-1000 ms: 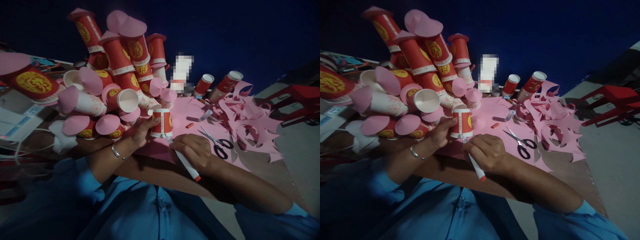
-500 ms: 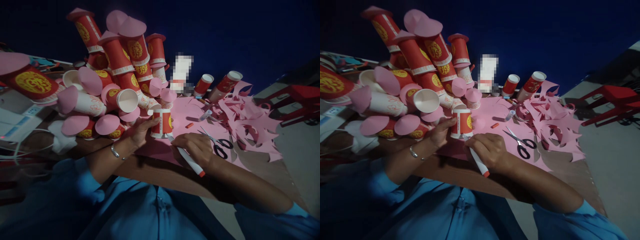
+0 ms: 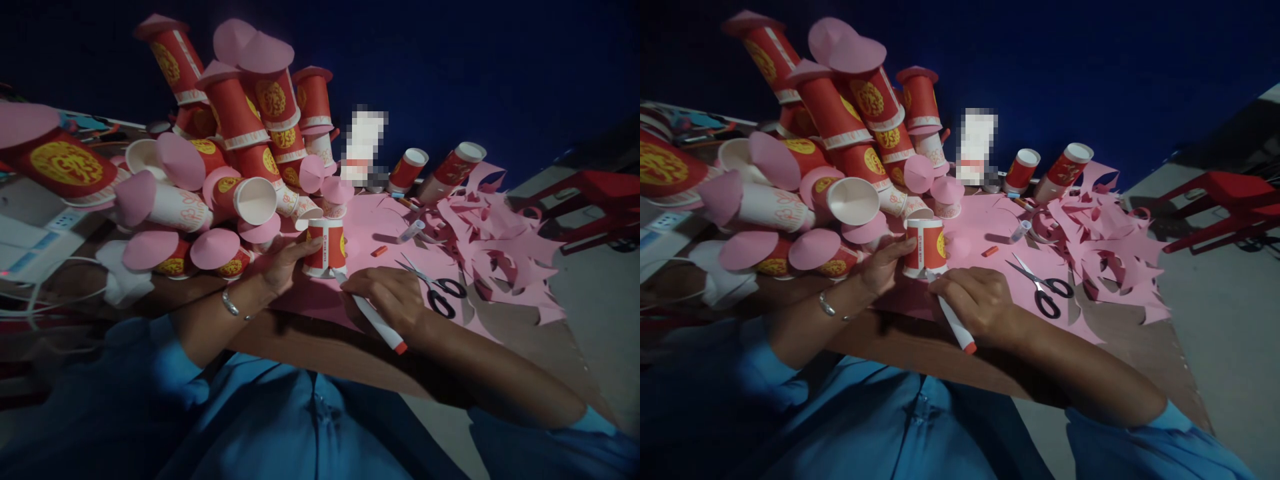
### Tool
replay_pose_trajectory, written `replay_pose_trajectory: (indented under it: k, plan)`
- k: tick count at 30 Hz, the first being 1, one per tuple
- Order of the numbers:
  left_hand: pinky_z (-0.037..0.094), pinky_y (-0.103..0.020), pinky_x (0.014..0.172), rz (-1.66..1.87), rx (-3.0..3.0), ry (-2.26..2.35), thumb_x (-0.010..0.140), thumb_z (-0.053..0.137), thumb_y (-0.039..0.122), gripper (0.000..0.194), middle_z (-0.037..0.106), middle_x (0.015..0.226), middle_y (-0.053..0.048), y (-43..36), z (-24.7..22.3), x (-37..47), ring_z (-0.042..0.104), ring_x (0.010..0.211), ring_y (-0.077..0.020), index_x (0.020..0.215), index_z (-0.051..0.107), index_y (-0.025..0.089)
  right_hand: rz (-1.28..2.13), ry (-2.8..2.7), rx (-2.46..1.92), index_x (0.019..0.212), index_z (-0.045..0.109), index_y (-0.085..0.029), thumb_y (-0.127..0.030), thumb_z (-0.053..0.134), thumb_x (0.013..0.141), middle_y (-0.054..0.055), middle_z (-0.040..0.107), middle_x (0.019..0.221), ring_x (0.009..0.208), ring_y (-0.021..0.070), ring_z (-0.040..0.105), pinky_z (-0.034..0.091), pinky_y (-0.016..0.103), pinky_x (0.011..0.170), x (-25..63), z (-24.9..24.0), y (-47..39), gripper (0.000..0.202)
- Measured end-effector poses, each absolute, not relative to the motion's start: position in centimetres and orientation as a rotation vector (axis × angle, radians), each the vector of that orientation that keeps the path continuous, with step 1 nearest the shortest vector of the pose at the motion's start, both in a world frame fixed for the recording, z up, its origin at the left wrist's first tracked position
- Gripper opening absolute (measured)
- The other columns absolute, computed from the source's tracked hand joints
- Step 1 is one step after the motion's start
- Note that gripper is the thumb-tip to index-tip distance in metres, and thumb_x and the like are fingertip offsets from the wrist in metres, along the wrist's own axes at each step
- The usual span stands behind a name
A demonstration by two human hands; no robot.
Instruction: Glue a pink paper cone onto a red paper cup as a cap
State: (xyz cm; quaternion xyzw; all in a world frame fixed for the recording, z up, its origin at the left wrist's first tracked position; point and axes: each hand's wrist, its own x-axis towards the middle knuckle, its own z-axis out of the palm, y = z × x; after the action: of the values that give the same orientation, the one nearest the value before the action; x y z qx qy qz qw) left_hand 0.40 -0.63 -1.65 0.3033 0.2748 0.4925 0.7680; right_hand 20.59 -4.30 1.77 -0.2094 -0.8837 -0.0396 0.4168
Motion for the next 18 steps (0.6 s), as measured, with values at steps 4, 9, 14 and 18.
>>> replay_pose_trajectory:
  k: [4,9,14,18]
  plan:
    - [0.059,-0.049,0.106,1.071,0.669,0.617,0.076,0.088,0.036,0.05,0.083,0.107,-0.012,-0.7,-1.8,0.4,0.074,0.12,-0.0369,0.118,0.076,0.014,-0.129,-2.214,-0.531,0.102,0.062,-0.017,-0.009,0.067,0.095,0.002,0.074,0.078,0.064,0.0125,0.068,0.053,0.025,0.058,20.5,1.4,-4.2,0.011]
    - [0.059,-0.049,0.107,1.071,0.659,0.593,0.072,0.091,0.038,0.053,0.083,0.109,-0.013,-0.6,-1.9,0.4,0.074,0.119,-0.038,0.117,0.076,0.013,-0.09,-2.209,-0.53,0.099,0.061,-0.019,-0.007,0.066,0.092,-0.001,0.072,0.076,0.062,0.0116,0.066,0.049,0.024,0.056,20.5,1.2,-4.1,0.015]
    - [0.06,-0.05,0.106,1.053,0.623,0.598,0.074,0.09,0.034,0.048,0.083,0.109,-0.013,-0.5,-1.9,0.4,0.072,0.124,-0.0389,0.115,0.075,0.013,0.092,-2.243,-0.537,0.092,0.058,-0.02,-0.009,0.056,0.092,-0.004,0.066,0.07,0.052,0.0086,0.053,0.039,0.023,0.051,20.5,1.9,-4.4,0.011]
    - [0.06,-0.05,0.105,1.045,0.626,0.587,0.073,0.089,0.032,0.043,0.083,0.108,-0.012,-0.5,-1.8,0.3,0.072,0.124,-0.0388,0.11,0.076,0.015,0.148,-2.267,-0.544,0.092,0.058,-0.02,-0.008,0.054,0.092,-0.005,0.066,0.07,0.052,0.0081,0.052,0.039,0.023,0.051,20.5,2.3,-4.5,0.013]
